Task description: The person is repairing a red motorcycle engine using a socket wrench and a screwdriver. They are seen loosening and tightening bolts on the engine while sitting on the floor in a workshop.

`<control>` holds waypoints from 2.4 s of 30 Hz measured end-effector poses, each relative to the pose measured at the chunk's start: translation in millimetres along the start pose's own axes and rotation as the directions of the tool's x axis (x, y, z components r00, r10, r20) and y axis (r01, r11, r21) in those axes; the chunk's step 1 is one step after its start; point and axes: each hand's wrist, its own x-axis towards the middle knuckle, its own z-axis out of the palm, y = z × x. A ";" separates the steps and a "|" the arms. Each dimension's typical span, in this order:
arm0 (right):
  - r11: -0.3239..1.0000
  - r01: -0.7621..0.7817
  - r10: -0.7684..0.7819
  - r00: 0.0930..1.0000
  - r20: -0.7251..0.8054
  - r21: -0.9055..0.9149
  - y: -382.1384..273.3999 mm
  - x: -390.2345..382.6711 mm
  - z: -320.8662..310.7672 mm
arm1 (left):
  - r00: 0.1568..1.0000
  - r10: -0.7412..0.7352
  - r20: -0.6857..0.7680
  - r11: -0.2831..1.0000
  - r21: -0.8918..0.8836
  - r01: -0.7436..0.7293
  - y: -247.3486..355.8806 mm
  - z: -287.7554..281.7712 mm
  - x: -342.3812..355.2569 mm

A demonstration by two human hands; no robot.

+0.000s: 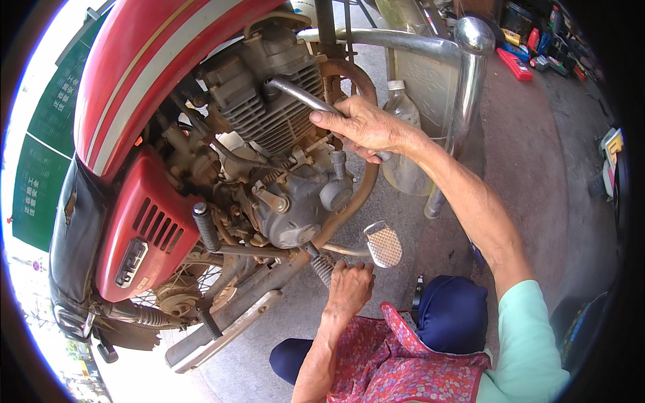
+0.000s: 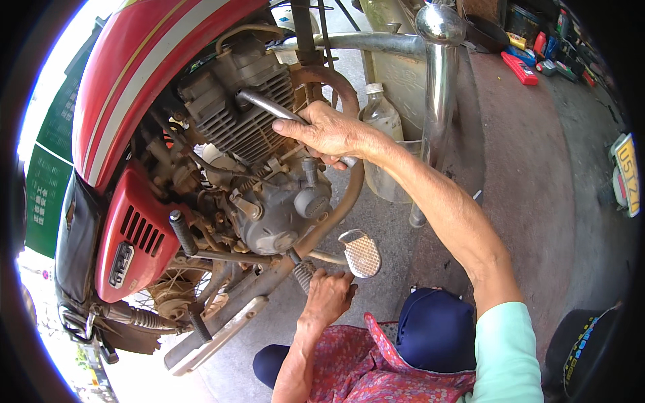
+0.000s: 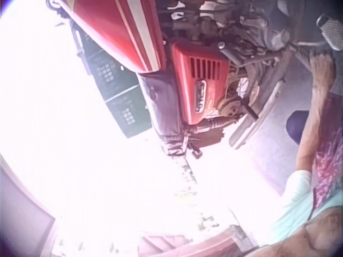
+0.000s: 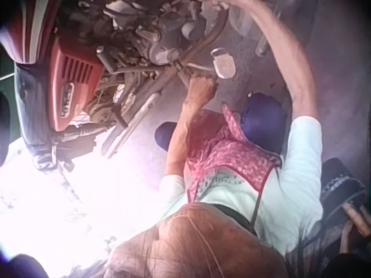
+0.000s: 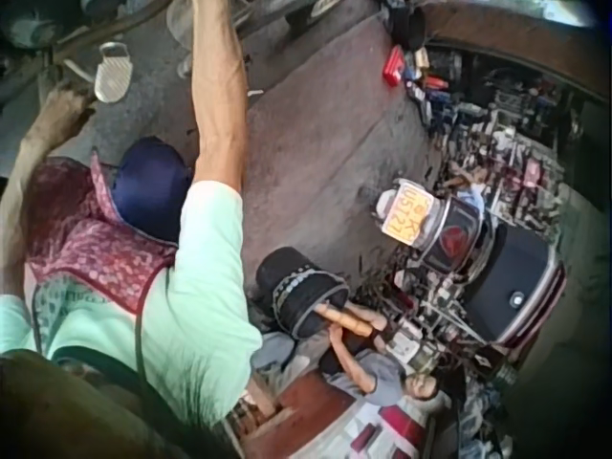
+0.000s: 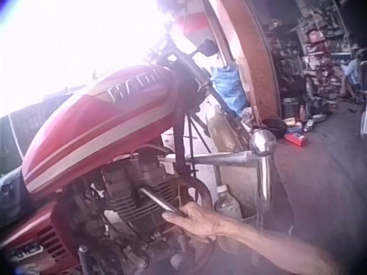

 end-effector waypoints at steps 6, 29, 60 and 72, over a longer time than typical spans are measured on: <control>0.806 -0.094 0.155 0.986 -0.055 0.584 -37.2 -11.6 66.5 | 0.999 -0.035 -0.015 0.999 0.030 0.035 -0.3 0.2 3.9; 0.994 -0.097 0.098 0.995 -0.028 0.046 -18.8 -6.6 3.9 | 0.993 -0.071 -0.093 0.997 -0.005 0.071 10.3 -39.4 -19.0; 0.973 0.048 -0.028 0.995 -0.092 0.225 -1.3 -15.6 15.7 | 0.058 -0.161 -0.985 0.925 -0.130 0.358 -33.7 -160.6 -0.5; 0.449 -0.212 0.361 0.932 0.040 0.868 -54.0 4.8 107.1 | 0.231 -0.358 -0.905 0.904 -0.273 0.329 -44.4 -185.0 -3.5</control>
